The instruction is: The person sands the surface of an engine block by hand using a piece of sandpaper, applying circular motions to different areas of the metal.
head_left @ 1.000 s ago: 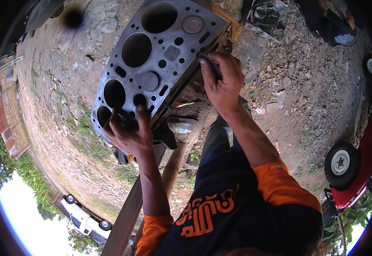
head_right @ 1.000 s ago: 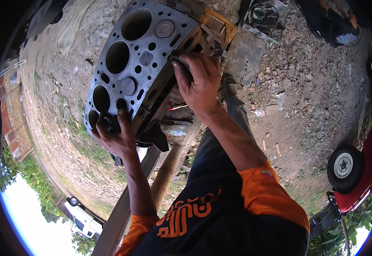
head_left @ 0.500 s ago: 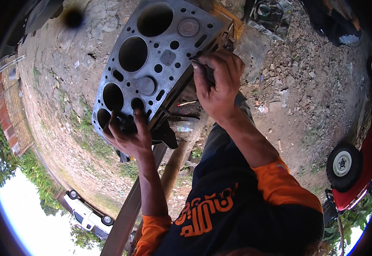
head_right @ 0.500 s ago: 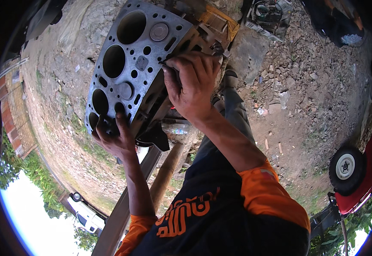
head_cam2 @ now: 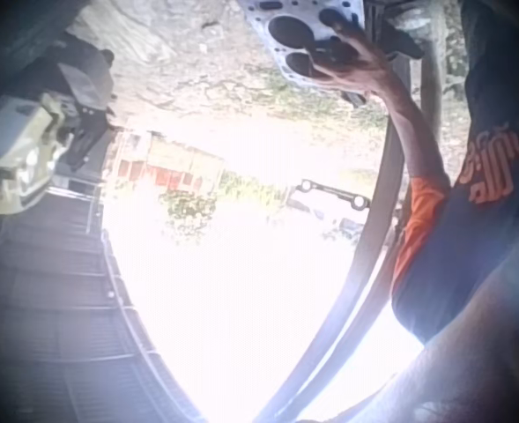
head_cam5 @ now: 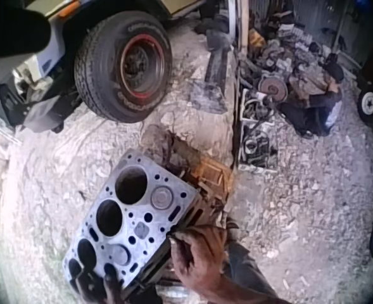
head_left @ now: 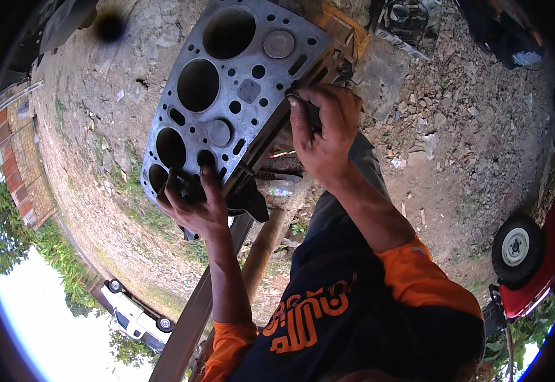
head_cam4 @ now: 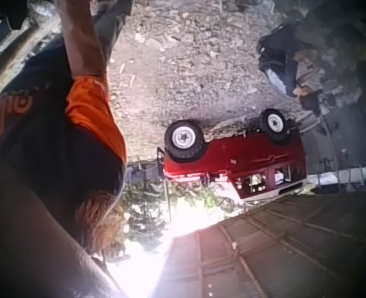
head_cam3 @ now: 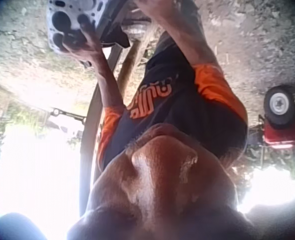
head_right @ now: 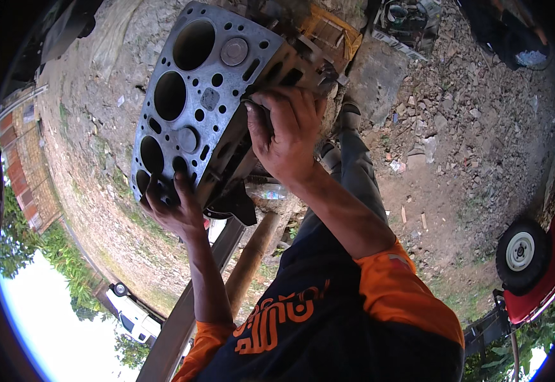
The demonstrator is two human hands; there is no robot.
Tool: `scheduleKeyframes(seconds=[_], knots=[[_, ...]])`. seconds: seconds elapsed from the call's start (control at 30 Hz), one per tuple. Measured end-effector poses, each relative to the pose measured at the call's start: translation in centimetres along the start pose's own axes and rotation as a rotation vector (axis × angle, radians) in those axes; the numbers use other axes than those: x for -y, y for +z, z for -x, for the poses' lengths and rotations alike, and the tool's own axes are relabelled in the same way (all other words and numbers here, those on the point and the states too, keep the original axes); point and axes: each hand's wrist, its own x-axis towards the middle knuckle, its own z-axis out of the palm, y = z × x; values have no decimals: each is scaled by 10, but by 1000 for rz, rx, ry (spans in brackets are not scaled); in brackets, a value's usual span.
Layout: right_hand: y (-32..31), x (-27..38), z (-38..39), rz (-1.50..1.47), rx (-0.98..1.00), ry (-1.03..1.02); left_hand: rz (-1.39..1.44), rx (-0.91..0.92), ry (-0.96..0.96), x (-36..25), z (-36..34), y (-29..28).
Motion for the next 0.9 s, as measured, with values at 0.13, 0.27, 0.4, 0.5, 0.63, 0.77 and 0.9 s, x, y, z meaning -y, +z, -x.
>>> scheduleKeyframes(seconds=[0.13,0.27,0.4,0.5,0.63,0.77,0.9], knots=[[1,-2,0,-16,-5,-13,-12,0,8,-1,-1,-1],[3,-7,3,9,-15,-22,18,15,-35,-7,-3,-1],[0,-5,0,-9,-11,-30,-4,35,-41,-8,-2,-4],[5,-9,1,-5,-11,-29,-3,17,9,-2,-3,-2],[3,-2,1,-31,-13,10,-12,37,-31,-5,-2,-5],[-1,-6,5,-13,15,6,-8,11,-8,-5,0,-3],[-2,-3,2,-18,17,-2,-15,36,-27,-2,0,-3]])
